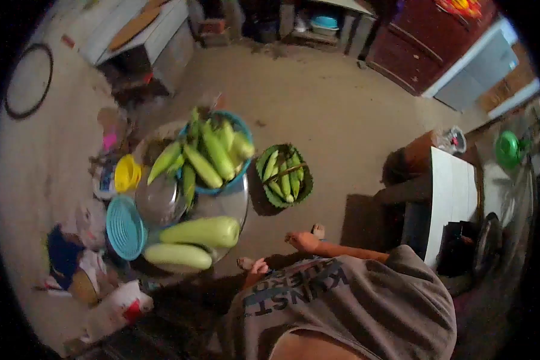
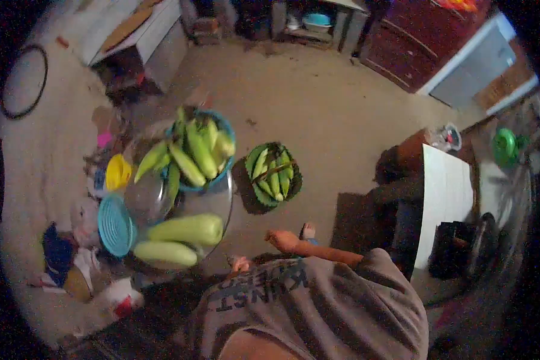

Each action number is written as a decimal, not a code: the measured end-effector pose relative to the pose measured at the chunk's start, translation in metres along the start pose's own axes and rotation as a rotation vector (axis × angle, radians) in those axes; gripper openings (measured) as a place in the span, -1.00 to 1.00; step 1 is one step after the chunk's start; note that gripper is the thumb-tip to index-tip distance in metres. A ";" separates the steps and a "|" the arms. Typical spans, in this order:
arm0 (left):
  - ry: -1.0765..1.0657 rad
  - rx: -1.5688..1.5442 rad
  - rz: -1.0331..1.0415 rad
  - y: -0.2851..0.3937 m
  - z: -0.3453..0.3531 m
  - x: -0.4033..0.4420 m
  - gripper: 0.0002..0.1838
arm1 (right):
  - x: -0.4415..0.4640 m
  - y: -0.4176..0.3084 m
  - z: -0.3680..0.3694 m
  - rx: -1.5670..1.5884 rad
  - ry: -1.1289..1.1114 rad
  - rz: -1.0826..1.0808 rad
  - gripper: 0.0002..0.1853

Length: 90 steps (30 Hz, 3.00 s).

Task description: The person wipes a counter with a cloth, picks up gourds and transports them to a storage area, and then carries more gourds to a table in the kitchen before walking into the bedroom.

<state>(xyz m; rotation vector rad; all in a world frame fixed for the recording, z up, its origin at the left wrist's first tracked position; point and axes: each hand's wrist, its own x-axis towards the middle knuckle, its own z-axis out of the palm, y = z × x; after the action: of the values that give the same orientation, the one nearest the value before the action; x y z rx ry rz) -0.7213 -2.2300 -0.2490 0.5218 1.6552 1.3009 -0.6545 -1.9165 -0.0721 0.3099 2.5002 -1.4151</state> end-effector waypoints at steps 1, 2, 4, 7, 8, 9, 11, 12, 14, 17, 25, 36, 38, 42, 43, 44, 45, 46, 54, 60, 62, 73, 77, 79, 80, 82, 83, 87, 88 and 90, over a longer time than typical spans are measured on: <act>-0.050 0.077 -0.066 0.000 0.006 0.014 -0.66 | -0.015 0.014 -0.019 -0.021 0.024 0.006 -0.73; -0.085 0.185 -0.089 0.015 0.014 0.030 -0.66 | -0.029 0.027 -0.034 -0.042 0.050 0.017 -0.69; -0.156 0.349 -0.122 0.045 0.033 0.072 -0.67 | -0.048 0.088 -0.043 -0.425 -0.083 0.194 -0.56; -0.218 0.490 -0.155 0.098 0.069 0.128 -0.66 | -0.083 0.132 -0.074 -0.088 -0.006 0.231 -0.58; -0.236 0.526 -0.157 0.107 0.077 0.147 -0.66 | -0.087 0.144 -0.082 0.018 0.024 0.229 -0.59; -0.249 0.559 -0.164 0.120 0.085 0.165 -0.66 | -0.088 0.149 -0.093 0.110 0.049 0.228 -0.60; -0.280 0.609 -0.176 0.143 0.103 0.201 -0.66 | -0.092 0.161 -0.118 0.291 0.100 0.236 -0.61; -0.295 0.633 -0.182 0.151 0.110 0.216 -0.66 | -0.092 0.165 -0.130 0.368 0.119 0.241 -0.62; -0.327 0.682 -0.193 0.164 0.124 0.249 -0.66 | -0.092 0.179 -0.157 0.499 0.163 0.262 -0.64; -0.381 0.749 -0.212 0.173 0.142 0.302 -0.66 | -0.086 0.204 -0.200 0.659 0.227 0.301 -0.66; -0.747 1.324 -0.060 0.273 0.204 0.502 -0.65 | -0.046 0.296 -0.350 0.886 0.372 0.395 -0.70; -0.649 0.740 0.078 0.566 0.346 0.679 -0.79 | -0.045 0.337 -0.556 1.232 0.870 0.525 -0.79; -0.728 0.802 0.090 0.591 0.376 0.720 -0.78 | -0.046 0.360 -0.583 1.222 0.948 0.516 -0.80; -0.732 0.863 0.157 0.617 0.470 0.838 -0.70 | -0.047 0.500 -0.631 1.143 1.065 0.386 -0.82; -0.740 0.812 0.219 0.612 0.407 0.832 -0.66 | -0.014 0.448 -0.619 1.225 1.080 0.459 -0.82; -0.749 0.848 0.237 0.627 0.440 0.865 -0.66 | -0.019 0.462 -0.659 1.385 1.104 0.497 -0.82; -0.772 0.938 0.199 0.630 0.452 0.887 -0.66 | -0.017 0.483 -0.678 1.311 1.097 0.459 -0.76; -0.796 1.023 0.137 0.618 0.449 0.895 -0.65 | -0.023 0.490 -0.693 1.339 1.104 0.459 -0.76; -1.005 1.209 0.098 0.711 0.619 1.059 -0.68 | -0.073 0.551 -0.892 1.412 1.157 0.470 -0.68; -1.149 1.139 0.251 0.731 0.733 1.189 -0.64 | -0.086 0.608 -1.011 1.468 1.312 0.244 -0.79; -1.221 1.090 0.299 0.729 0.765 1.226 -0.64 | -0.083 0.633 -1.026 1.488 1.315 0.232 -0.77; -1.542 1.102 0.444 0.869 1.119 1.332 -0.68 | -0.192 0.764 -1.159 0.993 2.089 0.723 -0.65; -1.721 1.082 0.454 0.871 1.201 1.321 -0.67 | -0.243 0.741 -1.191 1.269 2.224 0.748 -0.61; -1.852 1.012 0.288 0.867 1.269 1.310 -0.67 | -0.273 0.773 -1.205 1.356 2.269 0.706 -0.58; -1.856 1.014 0.285 0.860 1.283 1.308 -0.67 | -0.282 0.783 -1.203 1.360 2.271 0.709 -0.58; -1.912 0.984 0.331 0.844 1.341 1.319 -0.67 | -0.321 0.810 -1.232 1.640 2.233 0.488 -0.58; -1.959 1.074 0.370 0.832 1.374 1.327 -0.69 | -0.341 0.837 -1.241 1.675 2.252 0.430 -0.62; -2.053 1.055 0.134 0.809 1.465 1.351 -0.65 | -0.412 0.924 -1.265 1.739 2.232 0.140 -0.69; -2.065 1.184 0.173 0.811 1.495 1.351 -0.64 | -0.439 0.934 -1.279 1.740 2.223 0.135 -0.69; -2.057 1.316 0.209 0.827 1.545 1.346 -0.63 | -0.486 0.955 -1.304 1.602 2.048 0.285 -0.70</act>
<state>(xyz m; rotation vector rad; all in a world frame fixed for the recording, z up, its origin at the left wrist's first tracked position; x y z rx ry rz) -0.2074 -0.0910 -0.0393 1.8560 0.2620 -0.6929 -0.0504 -0.3411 -0.0413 -1.2828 -0.0449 1.2382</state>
